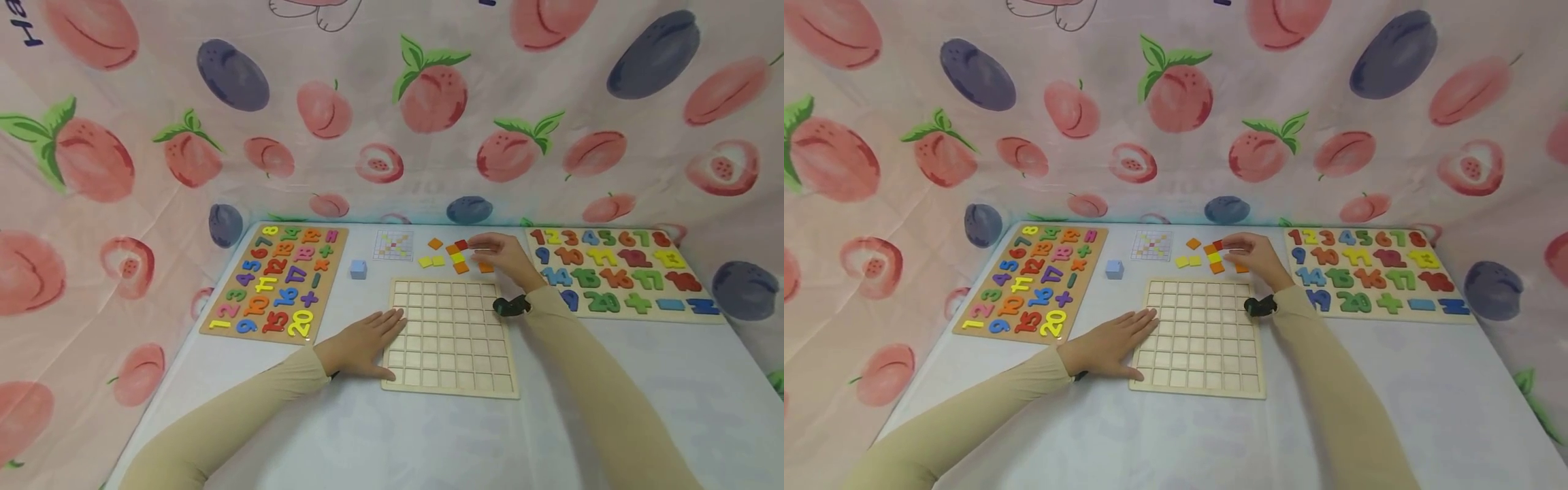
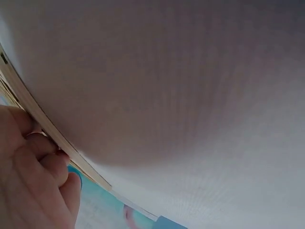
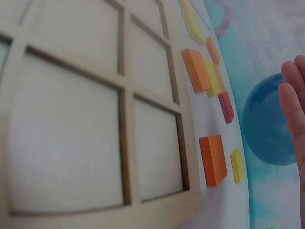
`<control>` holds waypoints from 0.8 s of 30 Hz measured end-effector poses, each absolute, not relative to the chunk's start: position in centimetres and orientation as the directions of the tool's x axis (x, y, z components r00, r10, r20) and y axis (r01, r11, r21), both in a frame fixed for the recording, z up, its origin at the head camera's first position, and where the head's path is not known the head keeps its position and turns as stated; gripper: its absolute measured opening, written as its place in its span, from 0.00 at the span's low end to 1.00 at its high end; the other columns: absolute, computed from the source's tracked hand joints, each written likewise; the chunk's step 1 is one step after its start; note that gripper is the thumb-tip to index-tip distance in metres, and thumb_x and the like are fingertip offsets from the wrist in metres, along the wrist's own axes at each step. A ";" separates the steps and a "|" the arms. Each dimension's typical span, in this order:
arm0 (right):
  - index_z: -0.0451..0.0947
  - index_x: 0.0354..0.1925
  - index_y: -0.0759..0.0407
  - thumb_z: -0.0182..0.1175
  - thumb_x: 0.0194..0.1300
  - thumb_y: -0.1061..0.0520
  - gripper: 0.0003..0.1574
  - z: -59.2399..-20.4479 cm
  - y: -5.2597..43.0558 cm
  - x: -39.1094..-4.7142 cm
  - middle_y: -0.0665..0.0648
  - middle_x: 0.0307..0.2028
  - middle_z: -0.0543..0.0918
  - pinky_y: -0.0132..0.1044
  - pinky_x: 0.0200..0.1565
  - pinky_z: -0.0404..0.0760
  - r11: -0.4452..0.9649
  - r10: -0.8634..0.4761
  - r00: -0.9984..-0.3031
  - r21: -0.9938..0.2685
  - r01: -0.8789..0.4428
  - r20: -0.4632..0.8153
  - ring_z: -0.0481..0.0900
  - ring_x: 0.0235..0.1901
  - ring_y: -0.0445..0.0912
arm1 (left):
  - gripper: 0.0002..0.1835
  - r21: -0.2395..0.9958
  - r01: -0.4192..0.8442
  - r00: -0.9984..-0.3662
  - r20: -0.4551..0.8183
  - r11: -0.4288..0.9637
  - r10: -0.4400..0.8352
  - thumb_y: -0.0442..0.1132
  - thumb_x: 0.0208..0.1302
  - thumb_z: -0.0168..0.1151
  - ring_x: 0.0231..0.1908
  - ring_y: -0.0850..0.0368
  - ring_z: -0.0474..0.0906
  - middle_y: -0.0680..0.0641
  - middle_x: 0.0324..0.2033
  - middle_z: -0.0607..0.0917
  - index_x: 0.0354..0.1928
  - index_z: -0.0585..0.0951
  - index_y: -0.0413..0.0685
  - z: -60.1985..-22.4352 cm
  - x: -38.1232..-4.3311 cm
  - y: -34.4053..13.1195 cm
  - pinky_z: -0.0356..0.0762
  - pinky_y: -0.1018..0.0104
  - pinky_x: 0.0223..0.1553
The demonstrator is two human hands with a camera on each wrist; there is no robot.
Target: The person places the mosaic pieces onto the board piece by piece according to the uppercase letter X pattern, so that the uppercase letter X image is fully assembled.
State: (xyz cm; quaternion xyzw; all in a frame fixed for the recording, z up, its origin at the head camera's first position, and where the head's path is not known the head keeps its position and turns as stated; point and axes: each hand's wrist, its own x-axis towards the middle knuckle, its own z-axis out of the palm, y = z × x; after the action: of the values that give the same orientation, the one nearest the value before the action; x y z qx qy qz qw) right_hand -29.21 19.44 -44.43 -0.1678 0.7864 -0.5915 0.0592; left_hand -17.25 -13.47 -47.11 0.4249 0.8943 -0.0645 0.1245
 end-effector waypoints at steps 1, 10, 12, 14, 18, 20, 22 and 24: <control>0.71 0.55 0.75 0.59 0.61 0.67 0.24 -44.5 19.3 -29.4 0.75 0.55 0.73 0.22 0.45 0.79 0.237 -0.338 -0.936 -0.954 -0.185 0.098 0.72 0.57 0.65 | 0.56 -0.010 0.774 -0.610 -0.279 0.633 0.742 0.74 0.56 0.47 0.75 0.51 0.40 0.44 0.74 0.45 0.74 0.44 0.44 -47.1 -17.2 -13.5 0.44 0.59 0.74; 0.71 0.56 0.73 0.58 0.63 0.66 0.23 -45.5 18.6 -31.3 0.73 0.55 0.75 0.22 0.44 0.79 0.258 -0.389 -0.919 -0.949 -0.180 0.069 0.71 0.57 0.64 | 0.56 0.009 0.762 -0.624 -0.258 0.648 0.738 0.74 0.55 0.48 0.74 0.50 0.42 0.42 0.74 0.47 0.73 0.47 0.42 -46.9 -17.0 -13.8 0.47 0.58 0.74; 0.72 0.56 0.71 0.59 0.63 0.65 0.23 -45.9 18.5 -31.8 0.72 0.55 0.75 0.23 0.44 0.80 0.264 -0.395 -0.917 -0.948 -0.177 0.061 0.72 0.57 0.63 | 0.56 0.007 0.759 -0.628 -0.254 0.651 0.736 0.74 0.55 0.48 0.74 0.50 0.43 0.41 0.74 0.47 0.73 0.47 0.42 -46.9 -16.9 -13.9 0.47 0.58 0.74; 0.72 0.55 0.70 0.58 0.63 0.65 0.22 -46.3 18.2 -32.3 0.71 0.55 0.75 0.26 0.44 0.81 0.270 -0.410 -0.910 -0.946 -0.179 0.055 0.73 0.56 0.63 | 0.56 0.010 0.758 -0.630 -0.249 0.652 0.736 0.74 0.55 0.48 0.74 0.50 0.43 0.41 0.74 0.47 0.73 0.48 0.41 -46.9 -16.8 -14.1 0.48 0.58 0.74; 0.72 0.55 0.70 0.58 0.63 0.66 0.22 -46.6 17.5 -32.9 0.73 0.55 0.75 0.30 0.45 0.82 0.267 -0.431 -0.902 -0.952 -0.147 0.018 0.73 0.55 0.64 | 0.56 0.007 0.758 -0.630 -0.250 0.652 0.735 0.74 0.55 0.48 0.74 0.50 0.43 0.42 0.74 0.47 0.73 0.48 0.41 -46.9 -16.8 -14.2 0.48 0.59 0.74; 0.72 0.55 0.70 0.59 0.62 0.65 0.23 -46.8 17.2 -33.2 0.72 0.55 0.75 0.31 0.46 0.82 0.272 -0.436 -0.900 -0.953 -0.131 -0.001 0.75 0.54 0.61 | 0.56 0.008 0.756 -0.632 -0.252 0.655 0.733 0.74 0.55 0.48 0.74 0.50 0.43 0.42 0.74 0.47 0.73 0.48 0.42 -47.0 -16.8 -14.2 0.48 0.59 0.74; 0.72 0.55 0.70 0.60 0.62 0.64 0.23 -47.0 16.9 -33.5 0.72 0.55 0.76 0.32 0.47 0.82 0.272 -0.438 -0.899 -0.956 -0.112 -0.019 0.78 0.52 0.56 | 0.56 0.010 0.753 -0.633 -0.258 0.657 0.730 0.74 0.55 0.48 0.74 0.50 0.42 0.42 0.74 0.47 0.73 0.47 0.42 -47.0 -16.8 -14.2 0.47 0.59 0.74; 0.73 0.55 0.69 0.62 0.61 0.63 0.24 -47.2 16.7 -33.8 0.71 0.55 0.76 0.31 0.47 0.82 0.276 -0.434 -0.900 -0.957 -0.093 -0.037 0.80 0.49 0.50 | 0.56 0.007 0.751 -0.635 -0.269 0.661 0.724 0.75 0.55 0.47 0.74 0.51 0.41 0.43 0.74 0.45 0.74 0.46 0.43 -47.1 -16.9 -14.2 0.46 0.59 0.74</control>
State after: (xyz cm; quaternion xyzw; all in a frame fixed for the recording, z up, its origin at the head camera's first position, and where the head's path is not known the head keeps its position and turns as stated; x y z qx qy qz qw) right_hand -33.78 16.65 -47.22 -0.1679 0.7849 -0.5780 0.1474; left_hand -16.88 -14.18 -47.09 0.4086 0.9025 -0.0527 0.1254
